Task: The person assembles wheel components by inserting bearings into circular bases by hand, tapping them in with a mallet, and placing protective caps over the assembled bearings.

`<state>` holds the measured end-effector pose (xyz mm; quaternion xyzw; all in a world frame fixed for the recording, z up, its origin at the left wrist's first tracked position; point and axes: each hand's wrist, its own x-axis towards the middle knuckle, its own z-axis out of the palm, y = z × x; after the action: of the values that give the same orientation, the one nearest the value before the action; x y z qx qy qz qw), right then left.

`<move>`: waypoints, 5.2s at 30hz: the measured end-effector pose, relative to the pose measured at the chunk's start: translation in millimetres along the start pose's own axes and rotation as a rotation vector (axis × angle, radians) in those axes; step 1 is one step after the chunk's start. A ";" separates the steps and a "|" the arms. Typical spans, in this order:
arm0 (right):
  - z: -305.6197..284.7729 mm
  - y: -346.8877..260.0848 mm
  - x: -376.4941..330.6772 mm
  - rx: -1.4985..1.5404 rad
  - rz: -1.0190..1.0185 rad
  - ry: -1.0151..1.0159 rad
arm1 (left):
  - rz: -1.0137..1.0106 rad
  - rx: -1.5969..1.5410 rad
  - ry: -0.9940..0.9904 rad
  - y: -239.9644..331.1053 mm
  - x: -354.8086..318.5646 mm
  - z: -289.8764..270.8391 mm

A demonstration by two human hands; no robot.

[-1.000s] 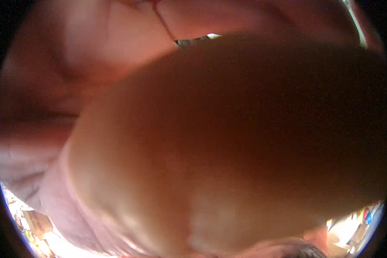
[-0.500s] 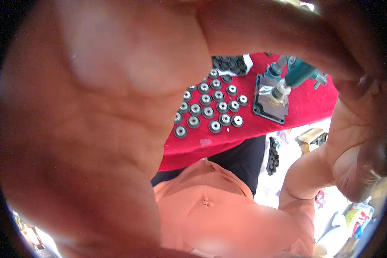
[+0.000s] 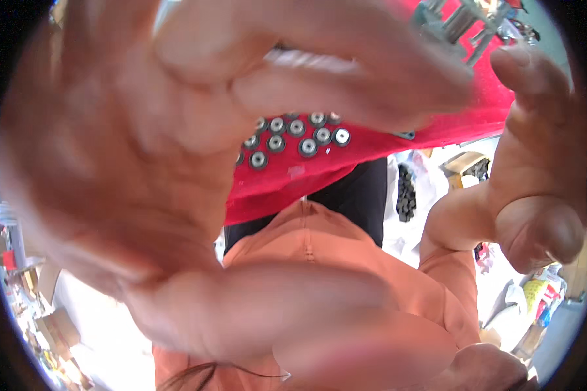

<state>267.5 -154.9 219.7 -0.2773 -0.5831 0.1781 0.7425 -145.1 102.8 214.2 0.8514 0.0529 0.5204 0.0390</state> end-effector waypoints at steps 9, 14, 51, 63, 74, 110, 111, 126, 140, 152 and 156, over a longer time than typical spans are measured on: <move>-9.4 -32.5 -18.1 -0.140 -0.051 0.081 | 0.029 0.024 -0.027 -17.5 21.0 9.0; -8.3 -39.7 -32.8 -0.211 0.011 0.116 | -0.038 0.023 -0.067 -25.6 0.6 16.7; -19.5 -107.6 -105.6 -0.651 -0.383 0.298 | 0.183 0.369 0.025 -47.3 64.4 33.0; -25.7 -49.8 -68.2 -0.482 -0.278 0.111 | -0.106 0.763 -0.046 6.8 -43.6 -65.8; -0.1 39.3 -47.3 -0.379 -0.309 -0.022 | -0.276 1.087 -0.044 40.3 -98.6 -91.7; 19.2 130.3 13.5 -0.519 -0.003 -0.112 | -1.275 0.640 -0.210 -221.6 -91.6 -105.6; 19.0 134.5 10.2 -0.530 -0.001 -0.103 | -1.423 0.601 -0.108 -217.5 -79.7 -107.9; 124.1 184.9 -17.0 -0.226 -0.011 -0.225 | -0.988 -0.067 0.437 84.9 -55.3 156.5; 69.4 97.1 -54.3 -0.454 0.527 -0.090 | -0.559 -0.391 -0.242 145.1 -62.8 245.2; -23.8 89.5 -134.1 -0.749 0.947 0.101 | -0.463 0.020 -0.252 102.5 -114.9 241.8; -20.6 88.1 -138.6 -0.293 1.049 0.089 | -0.379 0.041 -0.278 101.3 -115.6 254.5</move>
<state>257.1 -171.6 55.4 -0.6387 -0.3535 0.4295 0.5317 34.1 -15.5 8.7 0.8904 0.2164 0.3802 0.1258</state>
